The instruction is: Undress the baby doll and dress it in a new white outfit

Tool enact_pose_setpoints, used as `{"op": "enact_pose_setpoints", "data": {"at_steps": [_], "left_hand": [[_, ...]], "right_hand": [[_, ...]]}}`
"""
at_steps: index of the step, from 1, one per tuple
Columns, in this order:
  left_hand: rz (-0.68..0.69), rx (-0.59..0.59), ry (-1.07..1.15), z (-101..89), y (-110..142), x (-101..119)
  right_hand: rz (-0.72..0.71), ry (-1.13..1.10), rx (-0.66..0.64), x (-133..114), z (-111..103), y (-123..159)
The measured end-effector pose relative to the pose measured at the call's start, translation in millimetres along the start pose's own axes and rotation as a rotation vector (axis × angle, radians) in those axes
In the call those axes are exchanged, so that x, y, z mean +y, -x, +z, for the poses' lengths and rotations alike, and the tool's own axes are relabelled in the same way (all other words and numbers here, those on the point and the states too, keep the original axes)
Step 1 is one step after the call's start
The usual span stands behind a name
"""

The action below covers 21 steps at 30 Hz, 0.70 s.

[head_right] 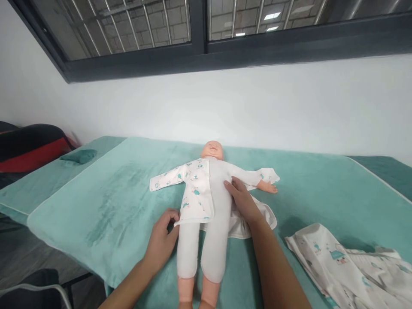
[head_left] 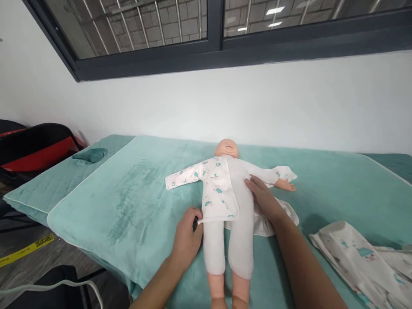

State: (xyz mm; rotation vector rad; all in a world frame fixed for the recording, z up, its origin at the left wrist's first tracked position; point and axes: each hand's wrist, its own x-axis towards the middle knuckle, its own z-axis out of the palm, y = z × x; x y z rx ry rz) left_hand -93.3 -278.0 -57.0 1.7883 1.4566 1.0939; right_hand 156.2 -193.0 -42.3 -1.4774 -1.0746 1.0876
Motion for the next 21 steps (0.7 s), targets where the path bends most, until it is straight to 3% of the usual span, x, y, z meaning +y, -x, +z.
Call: {"op": "enact_pose_setpoints", "data": {"at_steps": [6, 14, 18, 21], "left_hand": [[0.005, -0.015, 0.074, 2.8, 19, -2], [-0.091, -0.071, 0.138, -6.1, 21, 3], [-0.021, 0.052, 0.072, -14.2, 4, 16], [0.085, 0.133, -0.022, -12.8, -29, 38]], "right_hand": [[0.003, -0.04, -0.024, 4, 0, -3], [-0.024, 0.002, -0.033, 0, -1, 1], [-0.118, 0.015, -0.112, -3, -1, 3], [-0.174, 0.007, -0.178, -7, -2, 7]]}}
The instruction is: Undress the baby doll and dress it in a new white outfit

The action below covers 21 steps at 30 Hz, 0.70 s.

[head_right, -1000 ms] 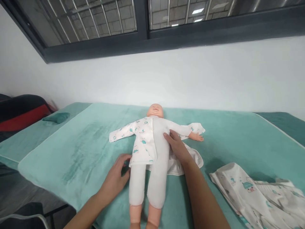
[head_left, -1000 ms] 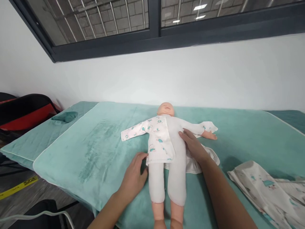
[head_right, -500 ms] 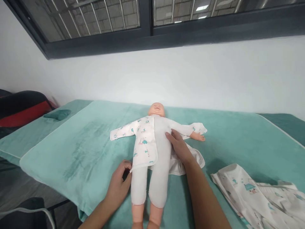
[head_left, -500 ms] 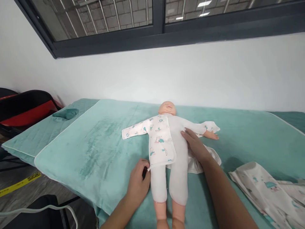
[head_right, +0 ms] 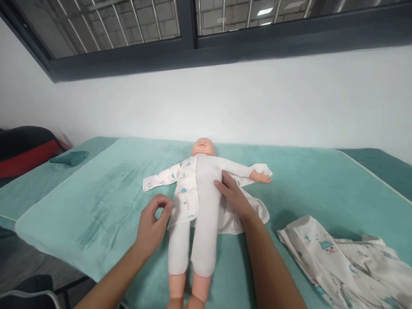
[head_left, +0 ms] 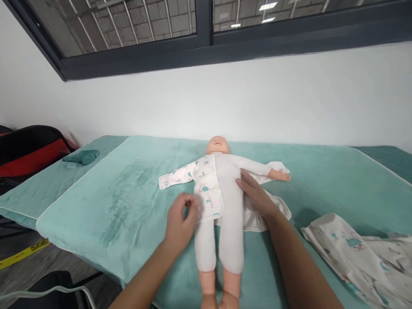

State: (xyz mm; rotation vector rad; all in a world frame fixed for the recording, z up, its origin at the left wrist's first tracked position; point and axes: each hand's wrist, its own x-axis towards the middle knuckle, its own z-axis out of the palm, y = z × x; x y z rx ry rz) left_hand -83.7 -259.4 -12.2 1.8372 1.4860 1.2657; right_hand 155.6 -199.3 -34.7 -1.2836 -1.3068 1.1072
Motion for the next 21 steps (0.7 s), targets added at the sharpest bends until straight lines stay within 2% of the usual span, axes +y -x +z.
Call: {"op": "enact_pose_setpoints", "data": {"at_steps": [3, 8, 11, 14, 15, 17, 21], "left_hand": [[0.187, -0.038, -0.062, 20.4, -45, 28], [0.523, -0.328, -0.306, 80.6, -107, 69], [0.628, -0.517, -0.456, 115.4, -126, 76], [0.69, -0.664, -0.56, 136.1, -136, 74], [0.705, -0.69, -0.594, 139.2, -139, 73], [0.724, -0.699, -0.662, 140.2, -145, 73], [0.776, -0.618, -0.782, 129.8, -156, 73]], "right_hand": [[-0.019, -0.024, -0.064, -6, 1, 4], [-0.068, -0.05, -0.204, -13, 0, 11], [-0.094, -0.015, -0.288, -11, -2, 13], [-0.149, 0.041, -0.352, -5, -3, 10], [-0.174, 0.082, -0.337, -2, -3, 8], [-0.231, 0.22, -0.22, 6, -6, 2], [-0.323, 0.641, 0.049, 22, -18, -10]]}}
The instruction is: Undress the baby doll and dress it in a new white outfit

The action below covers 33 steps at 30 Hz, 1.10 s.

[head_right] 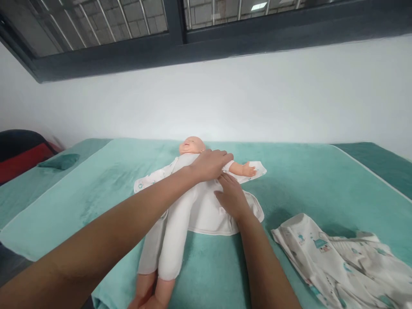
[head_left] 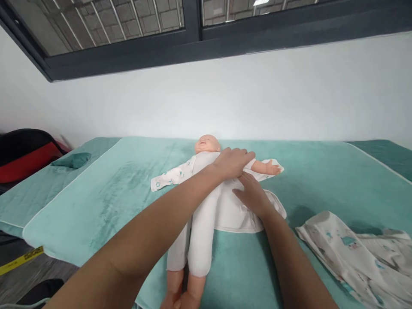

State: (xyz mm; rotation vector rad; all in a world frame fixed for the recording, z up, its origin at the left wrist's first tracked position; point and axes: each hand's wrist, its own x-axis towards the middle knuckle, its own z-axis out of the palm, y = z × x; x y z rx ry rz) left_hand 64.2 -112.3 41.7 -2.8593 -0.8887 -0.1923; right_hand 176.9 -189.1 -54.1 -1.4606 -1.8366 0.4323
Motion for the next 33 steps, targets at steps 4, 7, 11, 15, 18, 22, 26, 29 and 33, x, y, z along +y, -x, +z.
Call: {"op": "enact_pose_setpoints", "data": {"at_steps": [4, 7, 11, 15, 18, 22, 26, 29, 33], "left_hand": [[0.055, 0.007, -0.153, -8.8, 9, -12], [0.094, 0.008, -0.236, -16.3, 18, -22], [0.175, -0.067, -0.344, -24.9, 26, -30], [0.167, -0.184, -0.438, -23.6, 24, -25], [0.053, -0.213, -0.425, -16.4, 19, -14], [-0.147, -0.163, -0.256, -2.7, 8, 1], [-0.234, -0.121, -0.135, 13.1, -4, 8], [-0.28, -0.102, -0.035, 22.2, -12, 9], [-0.26, -0.108, 0.139, 20.9, -13, 2]], "right_hand": [[0.216, 0.301, 0.091, 14, -7, 2], [0.413, 0.326, 0.137, 15, -15, 2], [0.501, 0.159, 0.254, 12, -28, -1], [0.496, -0.408, 0.411, 3, -38, -1], [0.506, -0.835, 0.412, -4, -43, 2], [0.403, -1.023, 0.328, -7, -48, 4], [0.277, -1.095, 0.144, -10, -50, 4], [0.221, -1.136, 0.08, -13, -48, 5], [0.181, -1.206, -0.029, -17, -44, 8]]}}
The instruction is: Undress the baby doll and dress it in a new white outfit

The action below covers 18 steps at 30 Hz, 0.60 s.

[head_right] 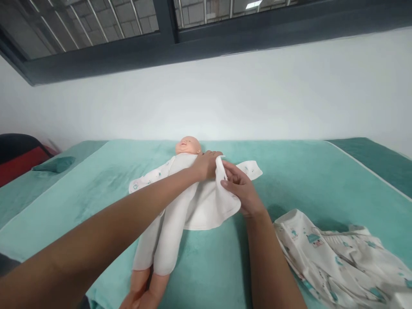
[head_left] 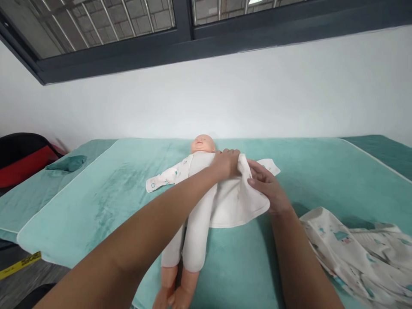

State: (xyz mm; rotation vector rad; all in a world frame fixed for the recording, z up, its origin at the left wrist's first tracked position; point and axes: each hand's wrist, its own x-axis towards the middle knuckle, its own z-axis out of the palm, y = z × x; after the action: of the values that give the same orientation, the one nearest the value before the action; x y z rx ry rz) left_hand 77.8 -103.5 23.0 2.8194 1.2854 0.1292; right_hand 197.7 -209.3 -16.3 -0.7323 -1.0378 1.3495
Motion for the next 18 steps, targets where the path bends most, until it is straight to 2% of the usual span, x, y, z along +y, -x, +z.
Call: {"op": "enact_pose_setpoints", "data": {"at_steps": [3, 5, 7, 10, 12, 14, 18], "left_hand": [[0.124, -0.021, 0.236, -11.5, 4, -14], [0.147, 0.054, 0.428, -19.5, 9, -28], [0.099, 0.163, 0.535, -25.4, 15, -45], [-0.048, 0.303, 0.535, -29.7, 27, -73], [-0.161, 0.379, 0.531, -30.1, 37, -91], [-0.255, 0.426, 0.52, -28.7, 47, -105], [-0.312, 0.429, 0.528, -23.1, 71, -108]], "right_hand": [[0.019, -0.009, -0.117, 4, 3, 1], [0.026, -0.008, -0.237, 8, 6, 1], [0.051, -0.021, -0.39, 12, 9, 1], [0.119, -0.038, -0.633, 18, 14, 2], [0.157, -0.024, -0.733, 19, 17, 3], [0.173, -0.003, -0.724, 18, 17, 4], [0.124, 0.031, -0.53, 15, 15, 3]]}}
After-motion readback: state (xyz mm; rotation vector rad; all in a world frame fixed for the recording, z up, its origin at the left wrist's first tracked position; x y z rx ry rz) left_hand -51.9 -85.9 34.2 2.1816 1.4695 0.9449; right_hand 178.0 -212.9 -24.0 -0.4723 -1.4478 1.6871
